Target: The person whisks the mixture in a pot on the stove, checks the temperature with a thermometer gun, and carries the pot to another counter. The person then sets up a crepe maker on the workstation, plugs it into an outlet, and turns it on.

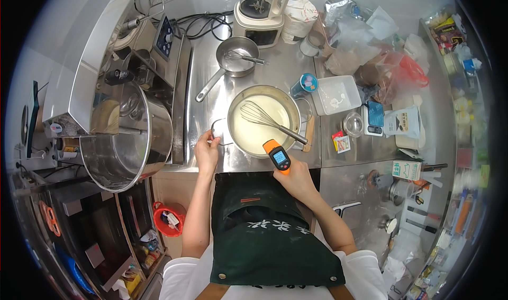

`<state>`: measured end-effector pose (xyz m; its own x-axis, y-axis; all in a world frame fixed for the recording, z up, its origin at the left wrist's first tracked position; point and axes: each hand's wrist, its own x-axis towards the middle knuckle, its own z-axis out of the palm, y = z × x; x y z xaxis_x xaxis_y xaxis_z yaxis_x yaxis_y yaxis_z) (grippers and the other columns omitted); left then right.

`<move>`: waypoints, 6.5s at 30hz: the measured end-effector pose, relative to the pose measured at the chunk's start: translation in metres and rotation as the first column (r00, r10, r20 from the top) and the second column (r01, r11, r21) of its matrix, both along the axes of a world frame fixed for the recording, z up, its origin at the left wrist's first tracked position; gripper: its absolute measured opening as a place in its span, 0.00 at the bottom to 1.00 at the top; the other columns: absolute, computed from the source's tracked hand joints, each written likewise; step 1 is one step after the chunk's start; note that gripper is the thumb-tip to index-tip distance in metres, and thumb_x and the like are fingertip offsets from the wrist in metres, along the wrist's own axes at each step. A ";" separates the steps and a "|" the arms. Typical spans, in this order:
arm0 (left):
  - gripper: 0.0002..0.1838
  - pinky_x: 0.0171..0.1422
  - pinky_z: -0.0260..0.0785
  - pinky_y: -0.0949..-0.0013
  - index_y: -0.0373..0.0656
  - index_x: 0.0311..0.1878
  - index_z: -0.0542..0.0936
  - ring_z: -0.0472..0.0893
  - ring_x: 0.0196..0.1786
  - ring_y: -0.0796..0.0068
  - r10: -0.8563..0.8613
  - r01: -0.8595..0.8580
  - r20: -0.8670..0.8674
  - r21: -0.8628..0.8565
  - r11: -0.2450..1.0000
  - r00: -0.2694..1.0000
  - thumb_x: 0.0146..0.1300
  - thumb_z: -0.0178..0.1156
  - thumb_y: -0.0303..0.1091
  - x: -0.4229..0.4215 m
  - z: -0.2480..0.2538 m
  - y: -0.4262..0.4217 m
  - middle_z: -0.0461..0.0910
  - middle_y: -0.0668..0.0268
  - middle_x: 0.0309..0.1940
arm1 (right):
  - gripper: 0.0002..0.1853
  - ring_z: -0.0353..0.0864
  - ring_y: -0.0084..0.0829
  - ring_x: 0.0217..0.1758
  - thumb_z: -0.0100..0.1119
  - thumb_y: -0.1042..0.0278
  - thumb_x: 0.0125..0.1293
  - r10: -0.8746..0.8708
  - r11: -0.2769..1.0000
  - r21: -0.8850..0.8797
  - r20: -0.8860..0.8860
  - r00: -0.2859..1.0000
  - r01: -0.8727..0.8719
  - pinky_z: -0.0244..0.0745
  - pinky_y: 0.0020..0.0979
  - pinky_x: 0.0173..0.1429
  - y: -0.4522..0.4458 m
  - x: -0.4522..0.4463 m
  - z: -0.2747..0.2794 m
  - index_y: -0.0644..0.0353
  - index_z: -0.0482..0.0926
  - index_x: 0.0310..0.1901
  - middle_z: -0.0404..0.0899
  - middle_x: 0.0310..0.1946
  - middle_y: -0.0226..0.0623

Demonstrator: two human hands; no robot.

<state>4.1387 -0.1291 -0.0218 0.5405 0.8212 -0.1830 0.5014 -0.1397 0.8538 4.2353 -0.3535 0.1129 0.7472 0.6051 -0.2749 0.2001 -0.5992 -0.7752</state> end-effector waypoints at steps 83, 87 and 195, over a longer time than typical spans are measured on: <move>0.05 0.37 0.68 0.67 0.38 0.27 0.80 0.76 0.32 0.64 -0.980 0.894 0.190 0.425 0.140 0.064 0.44 0.64 0.20 0.016 0.065 -0.221 0.78 0.61 0.29 | 0.19 0.72 0.43 0.51 0.60 0.65 0.56 -0.744 0.461 -0.378 0.328 0.582 0.803 0.70 0.39 0.55 -0.228 -0.257 -0.199 0.63 0.74 0.49 0.72 0.45 0.43; 0.05 0.42 0.69 0.64 0.37 0.28 0.81 0.75 0.38 0.60 -0.956 0.877 0.143 0.449 -0.168 -0.257 0.46 0.63 0.19 -0.004 0.039 -0.219 0.79 0.60 0.35 | 0.17 0.74 0.45 0.50 0.58 0.63 0.58 -0.952 0.121 -0.494 0.189 0.242 0.861 0.71 0.41 0.55 -0.187 -0.366 -0.198 0.64 0.76 0.47 0.74 0.44 0.46; 0.06 0.28 0.77 0.73 0.38 0.43 0.75 0.78 0.32 0.76 -0.854 0.883 0.322 -0.378 0.279 0.407 0.64 0.53 0.20 0.503 -0.064 -0.645 0.77 0.64 0.31 | 0.18 0.75 0.23 0.42 0.61 0.66 0.63 -0.641 -0.512 0.343 -0.763 -0.085 0.788 0.72 0.27 0.43 -0.508 0.100 -0.260 0.65 0.68 0.50 0.74 0.42 0.32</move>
